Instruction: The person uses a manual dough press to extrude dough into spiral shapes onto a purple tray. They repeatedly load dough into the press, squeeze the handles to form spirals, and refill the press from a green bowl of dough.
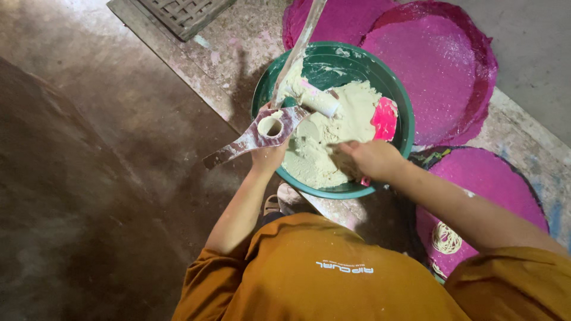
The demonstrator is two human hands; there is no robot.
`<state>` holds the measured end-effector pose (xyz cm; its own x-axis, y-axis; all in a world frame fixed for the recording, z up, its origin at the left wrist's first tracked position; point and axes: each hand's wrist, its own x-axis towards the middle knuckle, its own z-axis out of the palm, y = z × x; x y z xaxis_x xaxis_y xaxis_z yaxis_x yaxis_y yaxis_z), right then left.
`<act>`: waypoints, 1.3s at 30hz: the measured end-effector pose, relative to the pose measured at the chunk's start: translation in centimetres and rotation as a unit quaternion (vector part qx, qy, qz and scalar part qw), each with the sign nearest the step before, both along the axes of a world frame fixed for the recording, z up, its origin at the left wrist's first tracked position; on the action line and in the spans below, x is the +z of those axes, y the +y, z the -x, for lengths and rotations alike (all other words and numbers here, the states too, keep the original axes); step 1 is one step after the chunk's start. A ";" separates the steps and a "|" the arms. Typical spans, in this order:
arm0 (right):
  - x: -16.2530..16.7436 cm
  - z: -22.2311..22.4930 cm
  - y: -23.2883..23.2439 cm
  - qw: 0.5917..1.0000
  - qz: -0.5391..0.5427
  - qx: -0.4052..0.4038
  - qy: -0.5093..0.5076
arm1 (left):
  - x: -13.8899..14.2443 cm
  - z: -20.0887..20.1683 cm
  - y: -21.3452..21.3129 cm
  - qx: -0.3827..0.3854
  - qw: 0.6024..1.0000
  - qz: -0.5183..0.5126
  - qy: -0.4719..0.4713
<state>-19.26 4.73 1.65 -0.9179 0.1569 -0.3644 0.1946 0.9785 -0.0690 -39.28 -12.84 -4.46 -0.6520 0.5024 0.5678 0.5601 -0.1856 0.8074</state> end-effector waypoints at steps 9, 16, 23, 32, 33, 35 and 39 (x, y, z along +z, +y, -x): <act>2.9 -8.5 -2.9 0.984 0.152 -0.085 0.034 | 0.7 -0.6 0.2 -0.018 1.000 -0.002 -0.017; 11.4 -9.2 0.6 0.911 0.344 -0.125 0.193 | 4.8 -3.6 0.6 -0.068 0.977 0.135 0.151; 14.9 -4.6 -0.9 0.981 -0.105 -0.019 0.162 | 6.0 -5.2 2.1 -0.128 0.946 0.186 0.232; 17.3 -6.5 -5.2 0.973 -0.194 0.052 0.118 | 4.9 -3.4 0.0 -0.117 0.944 0.268 0.154; 18.6 -6.7 -5.1 0.974 -0.192 0.037 0.115 | 5.5 -2.3 -0.4 -0.104 0.946 0.239 0.193; 20.2 -6.2 -5.3 0.976 -0.189 0.006 0.108 | 6.3 -1.6 -0.4 -0.096 0.947 0.186 0.243; 16.6 -0.4 -8.3 0.962 -0.232 0.091 0.111 | 6.7 -3.4 0.4 -0.155 0.957 0.123 0.213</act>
<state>-18.86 -3.56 18.22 -0.9926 0.0856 -0.0860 0.0489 0.9306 0.3627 -35.90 -12.40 2.28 -0.1859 0.7860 0.5896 0.7974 -0.2299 0.5579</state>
